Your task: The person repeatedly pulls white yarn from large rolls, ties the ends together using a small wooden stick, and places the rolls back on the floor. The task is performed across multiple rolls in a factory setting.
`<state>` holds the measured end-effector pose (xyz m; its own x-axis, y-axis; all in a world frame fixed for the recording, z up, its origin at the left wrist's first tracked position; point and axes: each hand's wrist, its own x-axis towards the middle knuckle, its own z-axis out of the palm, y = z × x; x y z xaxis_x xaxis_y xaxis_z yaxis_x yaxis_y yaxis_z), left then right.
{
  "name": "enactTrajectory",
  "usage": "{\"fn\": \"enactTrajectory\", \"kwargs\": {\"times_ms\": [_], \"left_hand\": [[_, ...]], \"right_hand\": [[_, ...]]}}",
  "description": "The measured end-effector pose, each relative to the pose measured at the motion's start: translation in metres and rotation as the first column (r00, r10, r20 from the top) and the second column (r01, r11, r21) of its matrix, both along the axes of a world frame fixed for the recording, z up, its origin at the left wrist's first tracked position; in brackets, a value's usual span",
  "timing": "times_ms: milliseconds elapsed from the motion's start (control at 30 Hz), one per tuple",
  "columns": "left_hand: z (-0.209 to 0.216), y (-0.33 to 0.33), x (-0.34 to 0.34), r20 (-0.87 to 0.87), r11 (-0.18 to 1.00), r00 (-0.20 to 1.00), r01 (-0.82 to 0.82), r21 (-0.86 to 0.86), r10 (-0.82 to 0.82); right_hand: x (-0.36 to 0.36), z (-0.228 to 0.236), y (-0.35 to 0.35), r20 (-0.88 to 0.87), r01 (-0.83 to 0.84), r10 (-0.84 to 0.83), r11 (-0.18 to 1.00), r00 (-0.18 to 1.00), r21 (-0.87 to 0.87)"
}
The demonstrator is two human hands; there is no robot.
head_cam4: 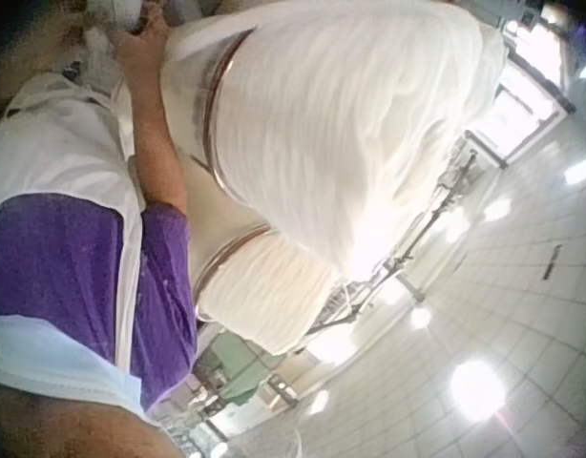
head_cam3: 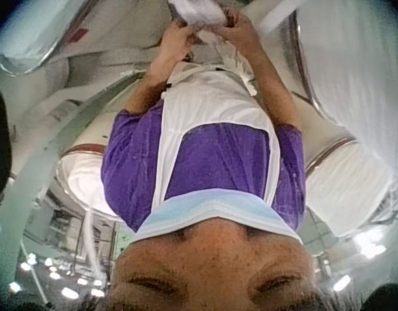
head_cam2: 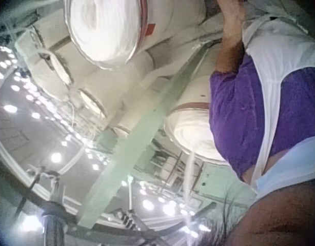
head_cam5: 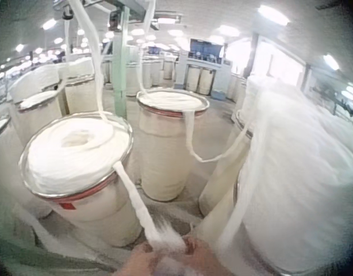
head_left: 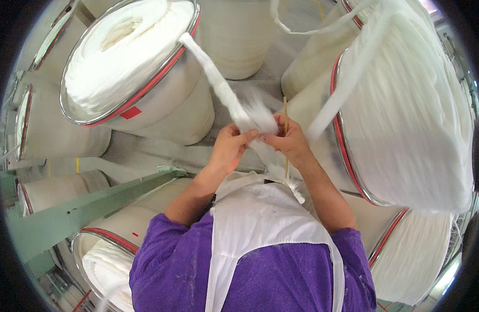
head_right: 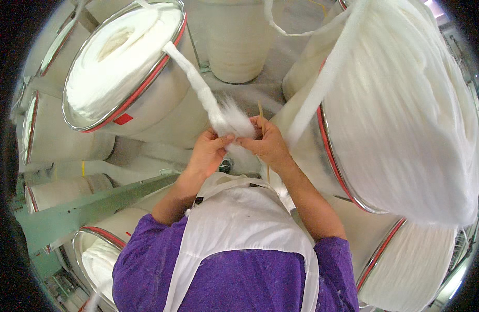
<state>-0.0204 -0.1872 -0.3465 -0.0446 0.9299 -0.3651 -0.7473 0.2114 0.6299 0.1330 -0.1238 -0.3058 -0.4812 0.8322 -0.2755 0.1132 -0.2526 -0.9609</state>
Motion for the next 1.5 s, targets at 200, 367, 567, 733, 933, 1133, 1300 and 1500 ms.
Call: {"fn": "enactTrajectory", "kwargs": {"times_ms": [200,367,567,733,933,1133,1300,1500], "left_hand": [[-0.008,-0.008,-0.008,0.218,0.992,0.968,0.113,0.055,-0.123],[-0.021,0.009,-0.007,0.094,0.997,0.993,0.061,0.045,-0.065],[0.007,0.018,0.002,-0.016,0.978,0.996,-0.083,0.193,0.087],[0.043,0.023,0.020,-0.096,0.926,0.978,-0.142,0.350,0.186],[0.067,0.032,0.011,0.063,0.930,0.986,-0.168,0.327,0.156],[0.080,0.027,0.013,-0.072,0.962,0.997,0.047,0.269,-0.029],[0.089,0.023,0.016,-0.053,0.954,0.984,0.177,0.240,-0.170],[0.075,0.026,0.011,-0.319,0.938,0.931,0.257,0.231,-0.177]], "right_hand": [[0.007,0.004,0.005,0.024,0.068,-0.068,0.998,0.997,-0.005],[0.010,0.012,0.005,0.011,0.083,-0.084,0.996,0.996,0.034],[0.012,0.023,0.004,0.077,0.026,-0.034,0.994,0.996,0.102],[0.003,0.027,-0.003,0.091,0.025,-0.044,0.979,0.995,0.203],[0.002,0.091,0.018,-0.100,0.216,-0.193,0.914,0.976,0.345],[-0.024,0.158,0.043,-0.097,-0.253,0.283,0.936,0.954,0.243],[-0.070,0.140,0.064,0.097,-0.361,0.348,0.906,0.933,0.222],[-0.080,0.138,0.078,0.298,-0.499,0.419,0.818,0.858,0.287]]}}
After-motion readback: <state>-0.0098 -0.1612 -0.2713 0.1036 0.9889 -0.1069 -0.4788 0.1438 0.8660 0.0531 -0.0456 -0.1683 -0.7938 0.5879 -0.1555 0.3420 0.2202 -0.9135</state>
